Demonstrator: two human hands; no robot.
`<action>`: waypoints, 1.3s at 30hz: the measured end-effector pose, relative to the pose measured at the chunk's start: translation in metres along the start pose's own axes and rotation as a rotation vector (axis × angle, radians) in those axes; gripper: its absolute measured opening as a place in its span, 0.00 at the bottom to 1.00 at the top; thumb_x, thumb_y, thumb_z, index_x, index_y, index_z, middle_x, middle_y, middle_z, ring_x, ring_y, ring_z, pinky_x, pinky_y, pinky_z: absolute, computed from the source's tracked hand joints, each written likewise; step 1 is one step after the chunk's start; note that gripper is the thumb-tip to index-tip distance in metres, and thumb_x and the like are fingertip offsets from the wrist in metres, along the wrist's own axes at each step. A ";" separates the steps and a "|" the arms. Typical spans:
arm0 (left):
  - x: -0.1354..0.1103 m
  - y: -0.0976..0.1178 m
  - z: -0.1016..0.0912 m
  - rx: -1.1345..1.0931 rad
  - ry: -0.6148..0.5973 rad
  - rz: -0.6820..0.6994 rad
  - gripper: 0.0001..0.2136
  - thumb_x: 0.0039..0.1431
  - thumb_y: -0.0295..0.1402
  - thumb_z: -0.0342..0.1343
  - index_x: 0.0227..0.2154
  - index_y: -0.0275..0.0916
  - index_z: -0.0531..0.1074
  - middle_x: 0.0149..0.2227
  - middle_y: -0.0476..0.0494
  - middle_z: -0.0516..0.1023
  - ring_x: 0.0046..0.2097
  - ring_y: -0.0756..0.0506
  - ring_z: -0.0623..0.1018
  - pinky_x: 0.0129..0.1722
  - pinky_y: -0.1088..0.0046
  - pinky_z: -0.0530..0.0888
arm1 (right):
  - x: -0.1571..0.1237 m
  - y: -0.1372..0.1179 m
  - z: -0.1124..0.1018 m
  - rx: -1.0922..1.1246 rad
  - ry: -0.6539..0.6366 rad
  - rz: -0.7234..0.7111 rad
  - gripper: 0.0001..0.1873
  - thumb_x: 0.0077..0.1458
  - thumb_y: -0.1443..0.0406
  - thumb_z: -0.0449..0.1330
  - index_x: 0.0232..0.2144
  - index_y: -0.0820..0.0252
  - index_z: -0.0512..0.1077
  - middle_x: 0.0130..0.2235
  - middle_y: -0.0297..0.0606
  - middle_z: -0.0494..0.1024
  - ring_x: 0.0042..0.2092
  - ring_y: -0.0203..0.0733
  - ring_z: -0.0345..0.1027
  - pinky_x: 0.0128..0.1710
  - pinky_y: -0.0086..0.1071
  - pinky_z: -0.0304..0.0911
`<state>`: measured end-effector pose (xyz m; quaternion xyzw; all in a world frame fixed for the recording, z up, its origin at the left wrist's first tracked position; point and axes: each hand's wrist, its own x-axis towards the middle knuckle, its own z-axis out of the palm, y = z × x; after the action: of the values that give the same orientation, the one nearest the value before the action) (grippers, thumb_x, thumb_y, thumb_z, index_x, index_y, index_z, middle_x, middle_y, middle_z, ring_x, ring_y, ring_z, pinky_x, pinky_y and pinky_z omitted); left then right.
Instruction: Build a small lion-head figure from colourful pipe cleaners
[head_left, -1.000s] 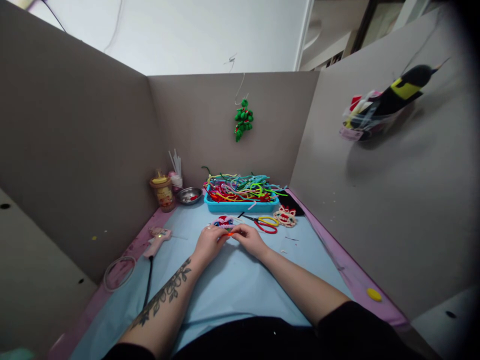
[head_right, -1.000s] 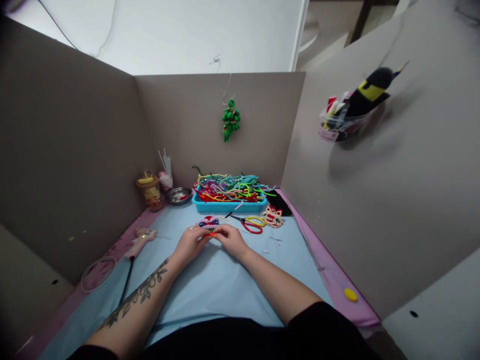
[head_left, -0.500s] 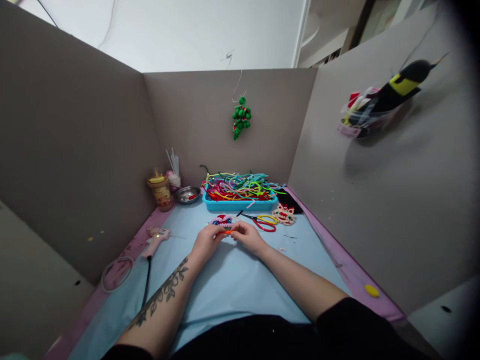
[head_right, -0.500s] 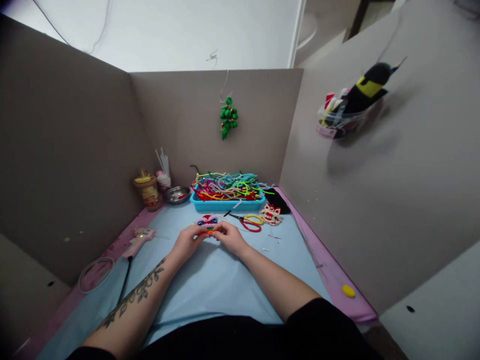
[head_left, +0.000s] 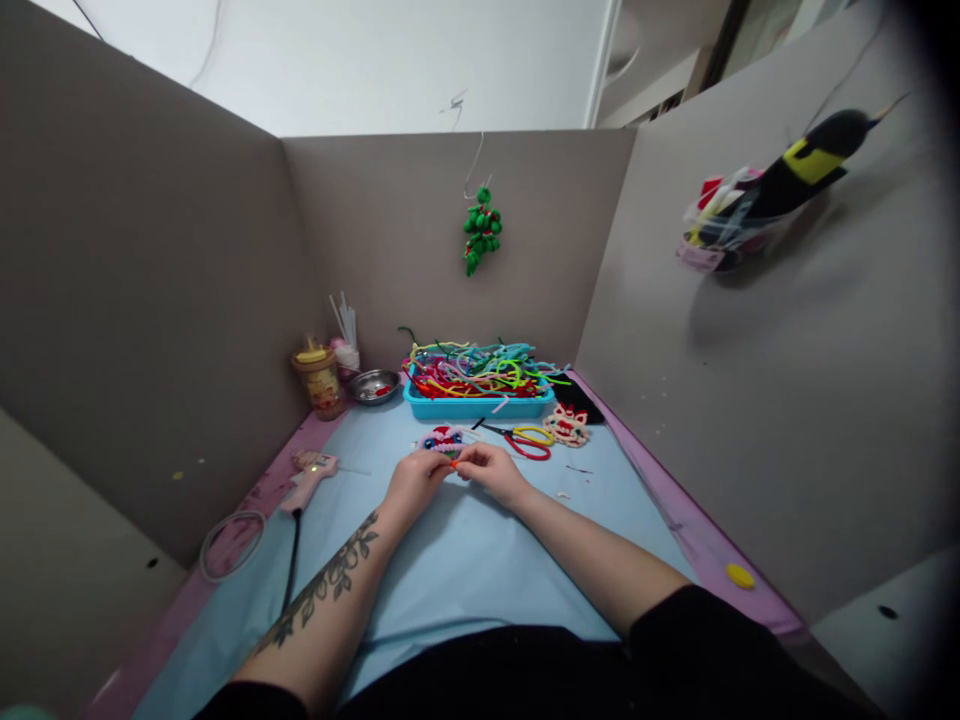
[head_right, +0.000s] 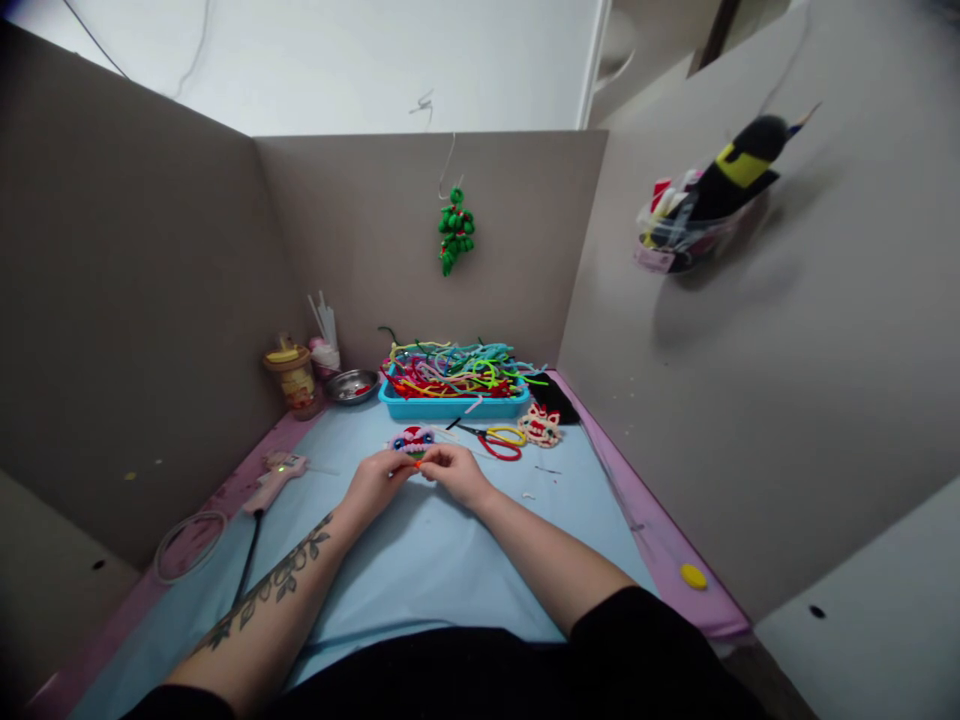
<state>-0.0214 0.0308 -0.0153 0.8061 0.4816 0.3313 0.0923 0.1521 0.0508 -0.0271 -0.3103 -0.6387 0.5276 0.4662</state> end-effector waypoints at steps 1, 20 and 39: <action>0.000 0.000 0.001 0.010 -0.007 0.001 0.06 0.57 0.31 0.55 0.32 0.41 0.77 0.35 0.45 0.81 0.37 0.46 0.77 0.41 0.72 0.71 | 0.000 0.000 0.000 -0.002 -0.006 -0.002 0.10 0.43 0.60 0.64 0.23 0.60 0.71 0.21 0.31 0.72 0.24 0.34 0.64 0.28 0.30 0.61; 0.000 -0.003 0.004 -0.043 0.062 -0.059 0.05 0.56 0.31 0.55 0.34 0.40 0.75 0.33 0.48 0.79 0.35 0.48 0.76 0.37 0.75 0.70 | 0.000 0.000 0.000 -0.114 -0.016 -0.022 0.11 0.48 0.57 0.61 0.28 0.60 0.73 0.22 0.30 0.70 0.25 0.34 0.62 0.28 0.29 0.60; 0.000 -0.002 0.005 -0.159 0.026 -0.079 0.07 0.56 0.35 0.55 0.31 0.38 0.75 0.28 0.49 0.78 0.30 0.49 0.75 0.33 0.77 0.69 | -0.002 -0.002 -0.001 -0.170 -0.073 -0.031 0.14 0.51 0.56 0.58 0.23 0.60 0.67 0.20 0.29 0.66 0.23 0.32 0.57 0.26 0.27 0.54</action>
<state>-0.0201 0.0327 -0.0205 0.7722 0.4865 0.3750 0.1627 0.1539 0.0491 -0.0255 -0.3193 -0.7024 0.4752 0.4229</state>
